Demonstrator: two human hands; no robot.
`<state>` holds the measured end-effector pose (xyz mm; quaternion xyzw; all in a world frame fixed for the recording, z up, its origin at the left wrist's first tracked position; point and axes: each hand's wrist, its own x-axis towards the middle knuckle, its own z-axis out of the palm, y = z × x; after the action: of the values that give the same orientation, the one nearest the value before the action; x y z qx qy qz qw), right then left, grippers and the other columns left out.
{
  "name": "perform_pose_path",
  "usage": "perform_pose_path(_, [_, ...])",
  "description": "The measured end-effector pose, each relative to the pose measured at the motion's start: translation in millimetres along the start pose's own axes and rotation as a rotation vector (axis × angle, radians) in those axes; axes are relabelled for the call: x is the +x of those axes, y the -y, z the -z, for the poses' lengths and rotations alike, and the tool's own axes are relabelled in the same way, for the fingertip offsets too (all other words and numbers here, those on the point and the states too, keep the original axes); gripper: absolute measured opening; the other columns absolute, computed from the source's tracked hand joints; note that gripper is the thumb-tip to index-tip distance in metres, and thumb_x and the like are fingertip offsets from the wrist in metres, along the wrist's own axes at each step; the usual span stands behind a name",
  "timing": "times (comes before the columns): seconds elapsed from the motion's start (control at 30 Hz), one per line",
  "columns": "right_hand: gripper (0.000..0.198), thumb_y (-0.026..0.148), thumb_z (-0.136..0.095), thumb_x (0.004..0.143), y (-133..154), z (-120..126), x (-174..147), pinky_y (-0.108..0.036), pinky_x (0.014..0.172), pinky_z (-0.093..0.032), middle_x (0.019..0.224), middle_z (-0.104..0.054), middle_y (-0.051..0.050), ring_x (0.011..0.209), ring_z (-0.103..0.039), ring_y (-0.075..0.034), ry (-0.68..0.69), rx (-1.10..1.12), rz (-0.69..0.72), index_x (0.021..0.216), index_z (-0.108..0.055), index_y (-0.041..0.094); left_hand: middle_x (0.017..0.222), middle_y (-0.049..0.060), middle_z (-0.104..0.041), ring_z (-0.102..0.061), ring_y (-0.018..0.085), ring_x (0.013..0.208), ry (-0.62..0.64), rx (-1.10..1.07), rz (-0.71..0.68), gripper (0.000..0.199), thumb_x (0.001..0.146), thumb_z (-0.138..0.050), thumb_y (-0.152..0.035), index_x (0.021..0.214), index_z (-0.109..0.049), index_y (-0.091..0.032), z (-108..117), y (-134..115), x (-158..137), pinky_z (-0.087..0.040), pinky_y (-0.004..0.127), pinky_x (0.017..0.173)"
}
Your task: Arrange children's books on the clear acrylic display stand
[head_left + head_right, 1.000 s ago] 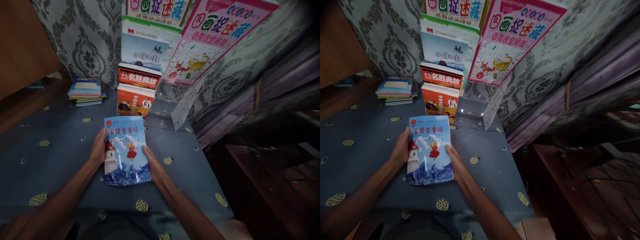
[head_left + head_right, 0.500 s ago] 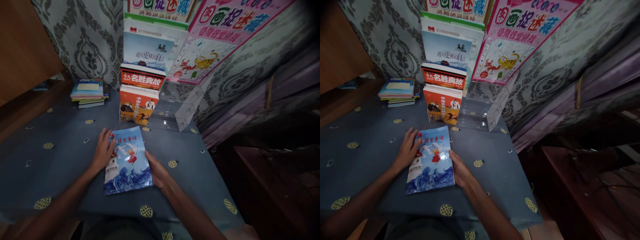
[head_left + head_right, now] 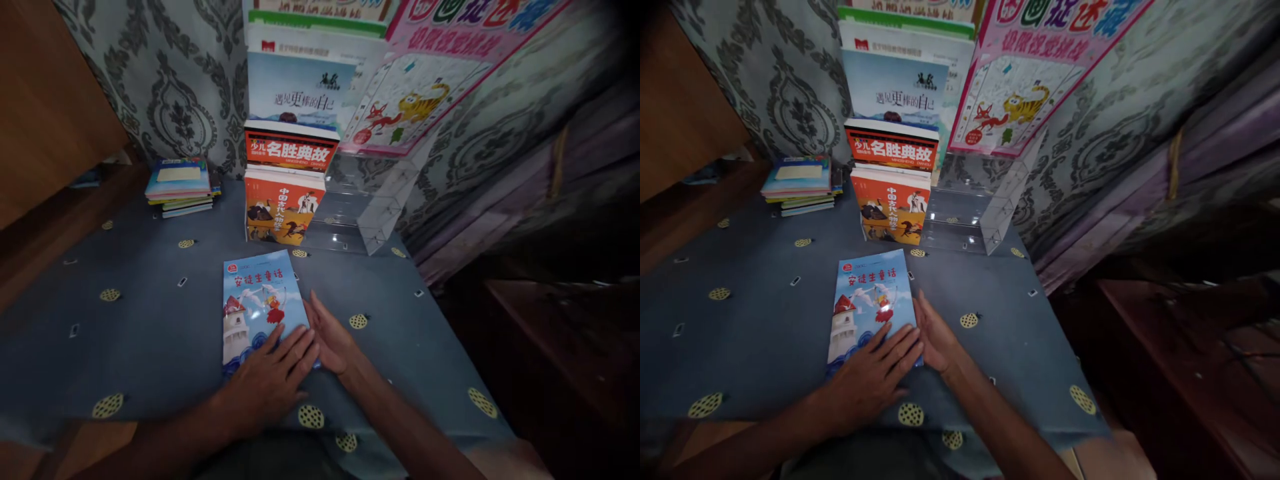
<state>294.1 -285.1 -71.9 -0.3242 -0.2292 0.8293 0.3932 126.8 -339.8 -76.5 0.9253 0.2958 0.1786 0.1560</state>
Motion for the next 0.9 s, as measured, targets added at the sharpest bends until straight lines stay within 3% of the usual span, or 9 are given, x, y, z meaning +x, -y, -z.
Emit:
perform_pose_path(0.1, [0.05, 0.059, -0.076, 0.079, -5.3, -3.7, -1.7, -0.016, 0.047, -0.051, 0.078, -0.077, -0.003, 0.058, -0.068, -0.011, 0.013, 0.034, -0.07, 0.107, -0.072, 0.018, 0.157, 0.004, -0.042, -0.039, 0.025, 0.145, -0.028, -0.088, 0.021, 0.076, 0.091, -0.066, -0.02, 0.157, -0.03, -0.034, 6.3, 2.8, -9.0, -0.027, 0.048, 0.124])
perform_pose_path(0.2, [0.043, 0.044, -0.083, 0.078, -11.6, -12.5, -6.3, -0.021, 0.065, -0.058, 0.092, -0.079, -0.004, 0.076, -0.073, -0.015, -0.035, -0.037, 0.114, 0.112, -0.07, 0.021, 0.157, 0.005, -0.043, -0.043, 0.027, 0.144, -0.038, -0.047, 0.011, 0.076, 0.089, -0.067, -0.02, 0.156, -0.033, -0.032, 10.8, 5.8, -19.5, -0.027, 0.048, 0.124])
perform_pose_path(0.3, [0.045, 0.04, -0.084, 0.076, -16.4, -20.5, -13.6, -0.029, 0.081, -0.059, 0.102, -0.078, -0.006, 0.088, -0.074, -0.019, 0.016, -0.12, 0.218, 0.115, -0.07, 0.021, 0.155, 0.011, -0.047, -0.043, 0.029, 0.144, -0.094, 0.073, -0.033, 0.075, 0.089, -0.067, -0.026, 0.156, -0.033, -0.024, 10.5, 5.1, -32.4, -0.031, 0.049, 0.123])
perform_pose_path(0.4, [0.047, 0.042, -0.082, 0.078, -19.4, -23.4, -22.3, -0.034, 0.087, -0.058, 0.105, -0.078, -0.007, 0.093, -0.074, -0.021, 0.066, -0.179, 0.266, 0.118, -0.069, 0.02, 0.156, 0.015, -0.046, -0.037, 0.029, 0.148, -0.319, 0.209, 0.035, 0.068, 0.094, -0.06, -0.03, 0.155, -0.032, -0.022, 11.4, 8.6, -43.2, -0.029, 0.055, 0.123])
perform_pose_path(0.5, [0.05, 0.047, -0.081, 0.077, -21.9, -21.3, -29.3, -0.037, 0.086, -0.057, 0.101, -0.077, -0.008, 0.091, -0.074, -0.023, 0.126, -0.233, 0.292, 0.118, -0.07, 0.02, 0.16, 0.016, -0.038, -0.031, 0.034, 0.15, -0.67, 0.229, 0.278, 0.067, 0.096, -0.057, -0.032, 0.156, -0.028, -0.025, 23.9, 17.5, -46.3, -0.027, 0.062, 0.121])
perform_pose_path(0.6, [0.05, 0.051, -0.081, 0.076, -21.1, -18.7, -32.5, -0.038, 0.087, -0.056, 0.097, -0.077, -0.008, 0.09, -0.074, -0.023, 0.188, -0.298, 0.305, 0.114, -0.072, 0.019, 0.155, 0.016, -0.043, -0.043, 0.036, 0.142, -0.925, -0.114, 0.585, 0.068, 0.093, -0.06, -0.043, 0.153, -0.033, -0.025, 48.4, 21.5, -39.8, -0.043, 0.056, 0.112])
perform_pose_path(0.7, [0.049, 0.054, -0.079, 0.077, -9.8, -23.9, -33.4, -0.036, 0.085, -0.056, 0.097, -0.077, -0.007, 0.09, -0.073, -0.023, 0.218, -0.37, 0.342, 0.111, -0.074, 0.019, 0.114, 0.008, -0.072, -0.071, 0.029, 0.102, -0.941, -0.698, 0.821, 0.051, 0.091, -0.06, -0.055, 0.132, -0.055, -0.025, 72.9, 19.2, -27.9, -0.062, 0.038, 0.079])
perform_pose_path(0.8, [0.041, 0.054, -0.074, 0.083, 14.4, -42.4, -35.5, -0.035, 0.085, -0.055, 0.099, -0.077, -0.006, 0.091, -0.071, -0.022, 0.164, -0.526, 0.469, 0.107, -0.075, 0.022, 0.069, -0.002, -0.07, -0.067, 0.02, 0.059, -0.976, -0.981, 0.823, 0.043, 0.084, -0.065, -0.062, 0.103, -0.066, -0.025, 86.1, 24.2, -17.7, -0.055, 0.027, 0.05])
perform_pose_path(0.9, [0.037, 0.055, -0.067, 0.088, 39.8, -68.4, -40.9, -0.039, 0.088, -0.056, 0.099, -0.077, -0.007, 0.093, -0.07, -0.025, 0.056, -0.685, 0.662, 0.105, -0.076, 0.022, 0.056, -0.003, -0.063, -0.057, 0.016, 0.047, -1.089, -0.877, 0.719, 0.04, 0.078, -0.07, -0.064, 0.076, -0.067, -0.024, 87.2, 40.0, -14.7, -0.048, 0.023, 0.042])
